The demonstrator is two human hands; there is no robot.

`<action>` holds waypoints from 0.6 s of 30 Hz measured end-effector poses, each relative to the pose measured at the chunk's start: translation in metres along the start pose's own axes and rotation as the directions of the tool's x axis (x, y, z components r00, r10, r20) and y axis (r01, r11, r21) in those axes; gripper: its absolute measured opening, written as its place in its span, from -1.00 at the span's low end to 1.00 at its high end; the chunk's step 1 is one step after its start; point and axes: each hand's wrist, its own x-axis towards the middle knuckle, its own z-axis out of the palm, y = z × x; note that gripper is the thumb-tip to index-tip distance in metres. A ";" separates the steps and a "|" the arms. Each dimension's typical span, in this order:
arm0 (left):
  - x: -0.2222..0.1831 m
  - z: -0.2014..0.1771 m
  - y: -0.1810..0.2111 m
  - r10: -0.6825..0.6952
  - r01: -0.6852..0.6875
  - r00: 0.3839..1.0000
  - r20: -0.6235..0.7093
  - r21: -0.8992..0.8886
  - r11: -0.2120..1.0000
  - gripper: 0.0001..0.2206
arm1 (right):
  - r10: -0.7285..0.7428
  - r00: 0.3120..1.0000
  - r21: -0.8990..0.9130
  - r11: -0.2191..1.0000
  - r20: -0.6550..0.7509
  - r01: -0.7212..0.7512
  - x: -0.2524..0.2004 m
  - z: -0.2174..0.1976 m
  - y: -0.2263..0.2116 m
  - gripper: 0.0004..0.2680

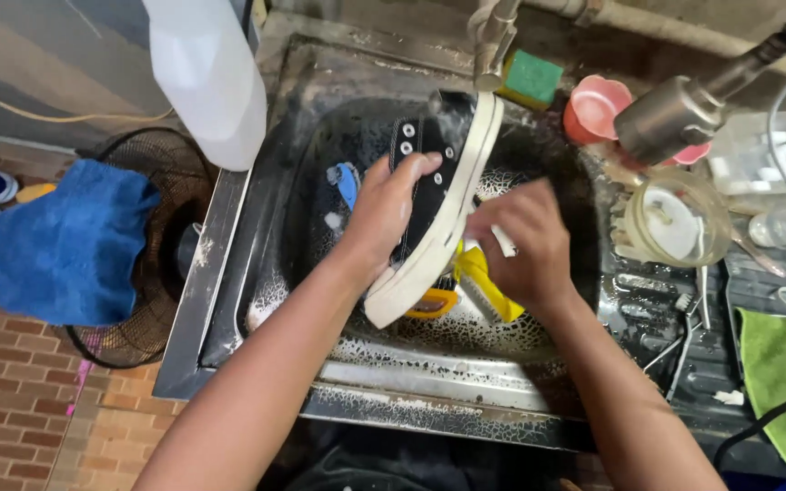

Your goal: Scrubbing the sides and soles of a sneaker in a sink using a brush and soapy water to remove dirt.

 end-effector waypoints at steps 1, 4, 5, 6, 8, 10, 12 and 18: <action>0.001 -0.003 -0.002 -0.002 0.002 1.000 -0.015 -0.019 1.000 -0.85 | -0.029 1.000 -0.001 1.000 0.002 0.029 -0.003 0.002 0.001 -0.92; -0.004 -0.006 0.000 0.017 -0.015 0.999 -0.047 0.039 0.999 -0.85 | 0.002 0.997 -0.064 0.998 0.076 0.003 0.001 0.002 0.018 -0.93; -0.006 -0.004 0.003 0.047 -0.040 0.997 -0.057 0.113 0.993 -0.84 | 0.062 0.988 -0.134 0.990 0.138 -0.043 0.007 -0.001 0.027 -0.94; -0.010 0.000 0.004 0.047 -0.042 0.998 -0.047 0.113 0.993 -0.84 | 0.063 0.989 -0.143 0.989 0.134 -0.044 -0.004 0.003 0.028 -0.94; -0.015 0.004 0.010 0.068 -0.057 0.995 -0.068 0.148 0.987 -0.87 | 0.426 0.808 -0.391 0.881 0.406 -0.268 -0.020 0.014 0.031 -0.94; -0.017 0.007 0.010 0.069 -0.056 0.995 -0.078 0.155 0.986 -0.87 | 0.498 0.733 -0.441 0.847 0.463 -0.296 -0.032 0.022 0.039 -0.97; -0.015 0.001 0.008 0.077 -0.062 0.993 -0.092 0.160 0.985 -0.87 | 0.558 0.654 -0.489 0.814 0.511 -0.314 -0.038 0.027 0.040 -0.98; -0.012 -0.004 -0.001 0.075 -0.059 0.996 -0.057 0.245 0.968 -0.84 | 0.565 0.569 -0.580 0.794 0.598 -0.179 -0.037 0.047 0.042 -0.91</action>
